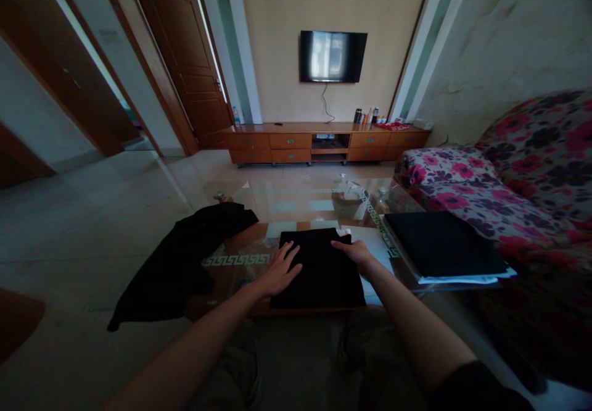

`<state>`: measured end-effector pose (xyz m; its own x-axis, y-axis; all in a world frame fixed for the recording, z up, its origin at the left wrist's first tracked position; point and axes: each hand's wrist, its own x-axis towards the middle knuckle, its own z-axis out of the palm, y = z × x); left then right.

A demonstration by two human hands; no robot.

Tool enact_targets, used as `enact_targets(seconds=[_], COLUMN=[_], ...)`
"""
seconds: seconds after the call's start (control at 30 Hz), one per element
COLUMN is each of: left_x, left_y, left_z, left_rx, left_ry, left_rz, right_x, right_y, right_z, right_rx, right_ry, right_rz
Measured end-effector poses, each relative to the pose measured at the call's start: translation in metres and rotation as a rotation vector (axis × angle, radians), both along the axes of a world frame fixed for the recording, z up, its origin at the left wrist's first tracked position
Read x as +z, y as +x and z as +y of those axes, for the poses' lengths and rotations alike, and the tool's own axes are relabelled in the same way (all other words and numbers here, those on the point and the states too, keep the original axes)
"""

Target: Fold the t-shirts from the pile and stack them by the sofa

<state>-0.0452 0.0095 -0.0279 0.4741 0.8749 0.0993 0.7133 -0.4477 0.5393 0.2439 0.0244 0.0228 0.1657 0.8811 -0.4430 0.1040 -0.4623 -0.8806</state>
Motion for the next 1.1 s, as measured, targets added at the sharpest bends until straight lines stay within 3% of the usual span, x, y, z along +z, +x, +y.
enact_targets(seconds=[0.17, 0.3, 0.4, 0.53, 0.63, 0.77, 1.1], left_x=[-0.007, -0.007, -0.003, 0.007, 0.021, 0.04, 0.085], left_y=[-0.001, 0.002, 0.004, 0.006, 0.005, -0.001, -0.007], left_z=[0.011, 0.018, 0.025, 0.029, 0.025, 0.015, -0.003], left_rx=[0.306, 0.41, 0.528, 0.666, 0.606, 0.325, 0.191], left_ry=[0.056, 0.034, -0.099, -0.334, -0.553, -0.937, -0.939], left_rz=[-0.148, -0.299, -0.493, -0.901, -1.113, -1.171, -1.275], right_x=[0.0, -0.003, -0.003, 0.006, 0.014, 0.022, 0.044], right_y=[0.001, 0.002, 0.001, 0.001, 0.005, 0.015, 0.024], right_z=[-0.001, -0.002, -0.003, -0.004, -0.007, -0.014, -0.03], right_rx=[0.001, -0.004, -0.003, 0.015, 0.085, 0.187, 0.21], right_ry=[0.004, 0.024, 0.028, 0.005, -0.033, -0.026, 0.135], right_rz=[0.059, 0.048, 0.076, 0.164, 0.26, 0.402, 0.371])
